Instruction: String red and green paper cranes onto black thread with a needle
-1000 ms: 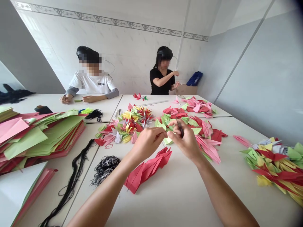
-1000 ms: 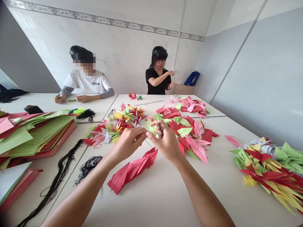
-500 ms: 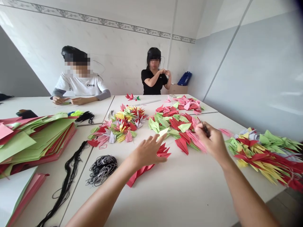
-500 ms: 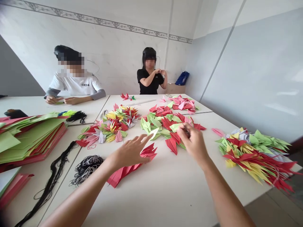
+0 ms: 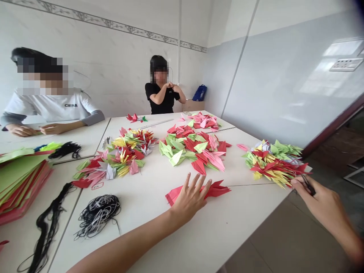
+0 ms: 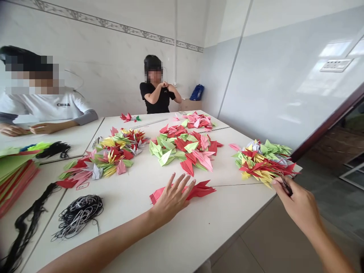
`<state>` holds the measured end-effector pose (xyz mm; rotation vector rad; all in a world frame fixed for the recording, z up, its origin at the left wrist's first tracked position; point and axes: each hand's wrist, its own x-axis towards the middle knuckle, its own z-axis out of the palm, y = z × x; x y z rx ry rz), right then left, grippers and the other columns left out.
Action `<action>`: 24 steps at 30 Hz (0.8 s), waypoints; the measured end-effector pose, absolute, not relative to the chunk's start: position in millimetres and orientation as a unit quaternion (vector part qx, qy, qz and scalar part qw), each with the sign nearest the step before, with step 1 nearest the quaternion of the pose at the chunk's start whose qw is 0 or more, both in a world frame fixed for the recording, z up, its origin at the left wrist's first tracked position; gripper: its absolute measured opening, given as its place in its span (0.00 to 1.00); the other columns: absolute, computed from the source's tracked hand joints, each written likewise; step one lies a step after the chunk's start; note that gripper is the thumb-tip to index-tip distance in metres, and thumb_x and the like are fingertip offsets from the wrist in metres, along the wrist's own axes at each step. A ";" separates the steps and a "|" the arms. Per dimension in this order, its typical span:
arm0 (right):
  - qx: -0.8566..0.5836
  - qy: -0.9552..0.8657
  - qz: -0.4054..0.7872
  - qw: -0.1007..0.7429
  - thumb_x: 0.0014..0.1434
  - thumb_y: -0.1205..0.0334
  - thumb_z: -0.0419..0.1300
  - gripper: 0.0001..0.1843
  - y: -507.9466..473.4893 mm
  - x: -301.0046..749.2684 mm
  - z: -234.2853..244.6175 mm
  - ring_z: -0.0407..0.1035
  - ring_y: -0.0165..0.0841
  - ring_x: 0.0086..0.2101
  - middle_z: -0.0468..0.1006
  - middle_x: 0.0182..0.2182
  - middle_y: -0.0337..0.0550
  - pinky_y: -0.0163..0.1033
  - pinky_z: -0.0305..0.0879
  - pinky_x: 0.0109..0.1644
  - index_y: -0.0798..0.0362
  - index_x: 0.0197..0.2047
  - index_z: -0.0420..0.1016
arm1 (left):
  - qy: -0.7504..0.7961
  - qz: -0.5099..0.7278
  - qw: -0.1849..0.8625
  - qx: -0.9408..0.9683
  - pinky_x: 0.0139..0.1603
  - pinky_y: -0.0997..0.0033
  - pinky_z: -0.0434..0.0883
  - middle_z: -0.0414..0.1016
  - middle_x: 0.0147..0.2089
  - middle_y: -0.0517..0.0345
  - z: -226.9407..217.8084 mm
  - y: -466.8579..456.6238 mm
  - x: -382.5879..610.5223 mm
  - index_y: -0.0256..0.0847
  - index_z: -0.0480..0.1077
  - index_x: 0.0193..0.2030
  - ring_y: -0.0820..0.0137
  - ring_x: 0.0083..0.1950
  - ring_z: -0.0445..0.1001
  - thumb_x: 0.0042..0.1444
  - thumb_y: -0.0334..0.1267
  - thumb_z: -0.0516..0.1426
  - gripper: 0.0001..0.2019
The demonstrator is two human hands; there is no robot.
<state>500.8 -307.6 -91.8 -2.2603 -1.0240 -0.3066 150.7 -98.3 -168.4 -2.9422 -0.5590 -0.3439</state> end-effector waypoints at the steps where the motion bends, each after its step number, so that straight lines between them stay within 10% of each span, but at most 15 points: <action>1: -0.866 -0.378 -0.108 0.309 0.52 0.37 0.54 0.21 -318.2 503.6 -95.5 0.74 0.46 0.28 0.80 0.27 0.45 0.44 0.64 0.34 0.45 0.32 0.73 | -0.178 -0.120 0.066 -0.975 0.76 0.33 0.46 0.48 0.79 0.39 -175.9 -99.2 150.1 0.40 0.41 0.79 0.46 0.79 0.45 0.71 0.53 0.48 0.36; 9: -0.920 -0.247 -0.054 0.299 0.49 0.36 0.55 0.17 -389.7 531.5 -126.7 0.74 0.53 0.30 0.80 0.28 0.49 0.50 0.66 0.35 0.38 0.32 0.72 | 0.036 -0.051 -0.135 -0.989 0.78 0.40 0.42 0.47 0.79 0.45 -198.0 -75.2 171.5 0.42 0.42 0.79 0.52 0.80 0.45 0.70 0.60 0.44 0.38; 24: -0.935 -0.199 -0.028 0.294 0.47 0.37 0.53 0.16 -418.8 559.3 -175.5 0.75 0.54 0.32 0.79 0.27 0.50 0.52 0.66 0.39 0.38 0.27 0.70 | 0.087 -0.073 -0.086 -0.990 0.77 0.50 0.51 0.59 0.75 0.43 -197.6 -2.9 296.4 0.37 0.60 0.72 0.55 0.76 0.57 0.71 0.48 0.48 0.28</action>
